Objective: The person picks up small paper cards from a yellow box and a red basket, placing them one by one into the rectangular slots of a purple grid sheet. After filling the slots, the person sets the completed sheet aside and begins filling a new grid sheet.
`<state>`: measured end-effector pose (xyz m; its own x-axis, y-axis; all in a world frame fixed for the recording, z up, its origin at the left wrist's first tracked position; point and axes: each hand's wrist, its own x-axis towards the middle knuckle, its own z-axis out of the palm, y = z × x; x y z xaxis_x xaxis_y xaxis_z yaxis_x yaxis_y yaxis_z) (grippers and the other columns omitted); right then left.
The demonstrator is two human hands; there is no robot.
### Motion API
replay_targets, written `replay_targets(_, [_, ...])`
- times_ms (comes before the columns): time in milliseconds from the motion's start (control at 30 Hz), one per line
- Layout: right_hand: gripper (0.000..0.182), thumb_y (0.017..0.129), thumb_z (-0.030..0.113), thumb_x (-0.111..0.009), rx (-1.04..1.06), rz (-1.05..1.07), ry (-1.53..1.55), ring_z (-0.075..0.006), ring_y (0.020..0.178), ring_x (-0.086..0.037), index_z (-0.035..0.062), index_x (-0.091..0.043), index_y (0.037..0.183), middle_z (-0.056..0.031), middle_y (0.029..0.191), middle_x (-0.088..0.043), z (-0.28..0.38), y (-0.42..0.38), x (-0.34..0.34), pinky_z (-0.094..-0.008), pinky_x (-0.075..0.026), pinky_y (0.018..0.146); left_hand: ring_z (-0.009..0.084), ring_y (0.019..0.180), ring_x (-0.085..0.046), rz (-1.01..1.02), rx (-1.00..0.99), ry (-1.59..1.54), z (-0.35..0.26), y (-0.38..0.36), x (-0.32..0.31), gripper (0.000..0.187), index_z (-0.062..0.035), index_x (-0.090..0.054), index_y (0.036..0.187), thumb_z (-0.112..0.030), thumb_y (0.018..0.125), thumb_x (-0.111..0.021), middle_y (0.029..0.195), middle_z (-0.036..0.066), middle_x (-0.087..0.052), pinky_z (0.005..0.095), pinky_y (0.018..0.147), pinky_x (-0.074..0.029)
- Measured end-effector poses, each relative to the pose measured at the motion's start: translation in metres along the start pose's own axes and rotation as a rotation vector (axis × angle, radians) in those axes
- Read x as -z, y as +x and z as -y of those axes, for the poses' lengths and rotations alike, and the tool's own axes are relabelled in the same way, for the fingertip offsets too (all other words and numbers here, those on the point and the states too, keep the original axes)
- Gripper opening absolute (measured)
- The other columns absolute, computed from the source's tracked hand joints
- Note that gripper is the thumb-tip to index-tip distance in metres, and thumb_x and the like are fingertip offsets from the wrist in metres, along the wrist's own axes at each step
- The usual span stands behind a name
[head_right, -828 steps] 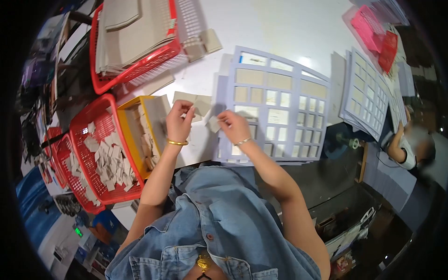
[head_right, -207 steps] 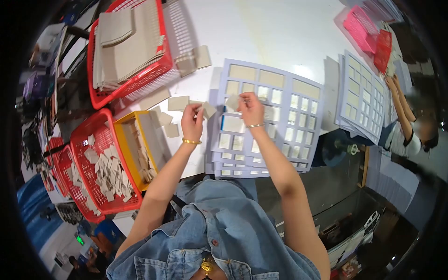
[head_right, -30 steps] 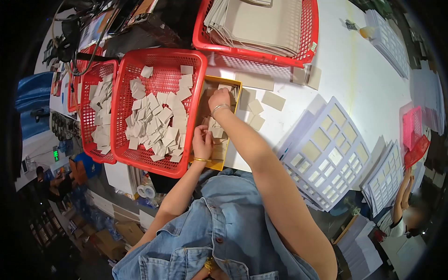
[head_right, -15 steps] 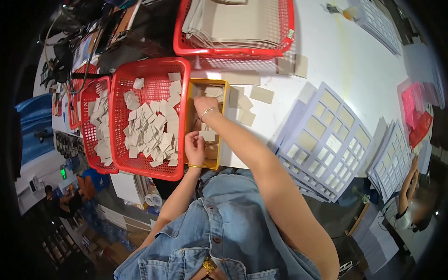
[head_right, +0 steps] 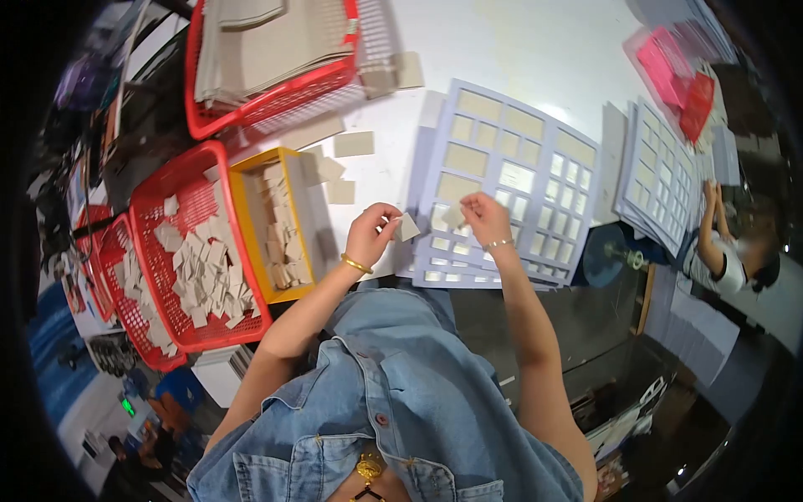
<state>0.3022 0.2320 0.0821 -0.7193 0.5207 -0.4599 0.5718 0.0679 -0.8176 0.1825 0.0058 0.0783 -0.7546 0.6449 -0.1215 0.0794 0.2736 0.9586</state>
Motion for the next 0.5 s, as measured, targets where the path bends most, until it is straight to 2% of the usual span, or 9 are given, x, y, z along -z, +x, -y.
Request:
replay_targets(67, [0.014, 0.084, 0.004, -0.065, 0.039, 0.034, -0.025, -0.0108, 0.07, -0.066, 0.0, -0.065, 0.097, -0.009, 0.085, -0.069, -0.048, -0.012, 0.018, -0.0244, -0.052, 0.058, 0.0142, 0.06, -0.06, 0.084, -0.004, 0.021, 0.01, 0.011, -0.029, 0.01, -0.0029, -0.063, 0.093, -0.002, 0.083, -0.064, 0.083, 0.007, -0.062, 0.0269, 0.056, -0.048])
replay_targets(167, [0.013, 0.084, 0.004, -0.065, 0.107, -0.048, -0.051, -0.0138, 0.072, -0.067, 0.0016, -0.065, 0.097, -0.0089, 0.085, -0.07, -0.071, -0.019, 0.019, -0.0261, -0.053, 0.062, 0.0181, 0.061, -0.061, 0.156, -0.084, 0.156, 0.018, 0.03, -0.055, 0.013, -0.0034, -0.063, 0.094, 0.0, 0.082, -0.064, 0.083, 0.01, -0.061, 0.0295, 0.059, -0.05])
replay_targets(233, [0.013, 0.084, 0.006, -0.066, 0.098, -0.063, -0.013, -0.0147, 0.076, -0.068, 0.0029, -0.066, 0.097, -0.0087, 0.086, -0.07, -0.064, -0.02, 0.017, -0.0268, -0.053, 0.066, 0.0219, 0.065, -0.062, 0.179, -0.09, 0.231, 0.016, 0.039, -0.067, 0.012, -0.0042, -0.063, 0.093, 0.0, 0.082, -0.062, 0.083, 0.011, -0.061, 0.0321, 0.062, -0.05])
replay_targets(367, [0.012, 0.085, 0.006, -0.065, 0.162, -0.054, 0.022, -0.0136, 0.075, -0.066, 0.0032, -0.066, 0.096, -0.0069, 0.085, -0.069, -0.066, -0.008, 0.012, -0.026, -0.051, 0.067, 0.0264, 0.074, -0.063, 0.192, -0.129, 0.338, 0.013, 0.051, -0.08, 0.011, -0.0054, -0.064, 0.092, -0.002, 0.083, -0.06, 0.085, 0.012, -0.063, 0.0355, 0.066, -0.051])
replay_targets(500, [0.011, 0.084, 0.007, -0.065, 0.163, -0.026, -0.093, -0.017, 0.074, -0.066, 0.0053, -0.067, 0.095, -0.0075, 0.085, -0.069, -0.054, -0.001, 0.012, -0.0282, -0.052, 0.067, 0.029, 0.08, -0.063, 0.194, -0.161, 0.412, 0.02, 0.054, -0.084, 0.009, -0.0069, -0.065, 0.091, -0.005, 0.083, -0.06, 0.087, 0.011, -0.063, 0.0377, 0.069, -0.051])
